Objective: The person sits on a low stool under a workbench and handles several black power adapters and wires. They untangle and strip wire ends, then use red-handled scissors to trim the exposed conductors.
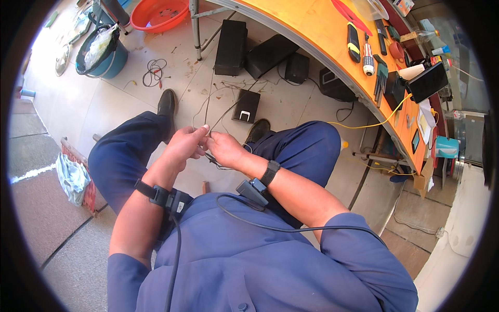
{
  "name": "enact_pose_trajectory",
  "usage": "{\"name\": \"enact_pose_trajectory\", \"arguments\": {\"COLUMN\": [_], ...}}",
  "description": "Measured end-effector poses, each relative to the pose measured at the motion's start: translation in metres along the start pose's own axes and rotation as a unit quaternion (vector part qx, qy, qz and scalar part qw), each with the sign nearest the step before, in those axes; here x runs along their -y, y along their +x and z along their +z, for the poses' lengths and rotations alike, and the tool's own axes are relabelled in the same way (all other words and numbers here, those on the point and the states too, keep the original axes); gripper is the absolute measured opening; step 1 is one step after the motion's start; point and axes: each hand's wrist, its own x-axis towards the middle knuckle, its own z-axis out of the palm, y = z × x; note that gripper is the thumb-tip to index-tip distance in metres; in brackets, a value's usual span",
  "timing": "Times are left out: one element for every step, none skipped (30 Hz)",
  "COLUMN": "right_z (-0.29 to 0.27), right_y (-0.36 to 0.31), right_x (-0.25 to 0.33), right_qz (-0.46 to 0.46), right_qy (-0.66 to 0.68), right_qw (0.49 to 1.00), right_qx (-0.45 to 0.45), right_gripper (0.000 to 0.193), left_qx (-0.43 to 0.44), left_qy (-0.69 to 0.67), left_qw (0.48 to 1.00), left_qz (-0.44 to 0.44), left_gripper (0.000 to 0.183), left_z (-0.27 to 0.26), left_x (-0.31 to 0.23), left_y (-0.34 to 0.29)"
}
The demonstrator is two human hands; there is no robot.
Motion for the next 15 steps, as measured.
{"name": "enact_pose_trajectory", "arguments": {"right_z": [0.000, 0.000, 0.001, 0.001, 0.002, 0.002, 0.003, 0.005, 0.007, 0.009, 0.012, 0.015, 0.018, 0.021, 0.023], "right_y": [-0.001, -0.001, -0.001, -0.001, -0.002, -0.004, -0.007, -0.009, -0.010, -0.010, -0.011, -0.012, -0.013, -0.015, -0.015], "right_x": [0.002, 0.005, 0.008, 0.012, 0.015, 0.018, 0.021, 0.023, 0.025, 0.028, 0.029, 0.031, 0.032, 0.032, 0.033], "right_qz": [-0.008, 0.002, 0.012, 0.030, 0.022, 0.024, 0.018, 0.019, 0.011, 0.000, -0.012, -0.026, -0.032, -0.038, -0.032], "right_qy": [-0.002, -0.028, -0.053, -0.072, -0.082, -0.086, -0.077, -0.104, -0.117, -0.124, -0.134, -0.138, -0.143, -0.153, -0.149], "right_qw": [1.000, 0.999, 0.998, 0.996, 0.995, 0.994, 0.995, 0.991, 0.989, 0.987, 0.983, 0.980, 0.977, 0.974, 0.972], "right_qx": [0.020, 0.029, 0.037, 0.047, 0.052, 0.058, 0.064, 0.079, 0.093, 0.106, 0.122, 0.138, 0.155, 0.166, 0.180], "right_gripper": [0.034, 0.033, 0.032, 0.032, 0.032, 0.031, 0.031, 0.032, 0.032, 0.032, 0.032, 0.031, 0.031, 0.030, 0.030], "left_qx": [0.003, 0.002, 0.000, -0.009, -0.019, -0.030, -0.024, -0.019, -0.019, -0.013, -0.013, -0.013, -0.008, -0.003, 0.004], "left_qy": [0.015, 0.035, 0.056, 0.087, 0.117, 0.148, 0.150, 0.154, 0.167, 0.161, 0.164, 0.167, 0.162, 0.158, 0.148], "left_qw": [1.000, 0.999, 0.998, 0.996, 0.993, 0.989, 0.988, 0.988, 0.986, 0.987, 0.986, 0.986, 0.987, 0.987, 0.989], "left_qz": [0.001, 0.002, 0.002, 0.001, 0.000, 0.002, -0.002, -0.005, -0.013, -0.012, -0.017, -0.021, -0.014, -0.006, 0.002], "left_gripper": [0.037, 0.037, 0.037, 0.037, 0.038, 0.038, 0.038, 0.038, 0.038, 0.037, 0.035, 0.033, 0.032, 0.030, 0.028], "left_z": [-0.001, -0.002, -0.003, -0.005, -0.007, -0.010, -0.011, -0.012, -0.012, -0.013, -0.014, -0.014, -0.016, -0.018, -0.020], "left_x": [0.000, 0.000, 0.000, -0.002, -0.003, -0.005, -0.005, -0.005, -0.005, -0.005, -0.003, -0.001, 0.002, 0.005, 0.008], "left_y": [-0.001, -0.003, -0.004, -0.005, -0.005, -0.006, -0.006, -0.007, -0.007, -0.008, -0.010, -0.012, -0.014, -0.015, -0.017]}}
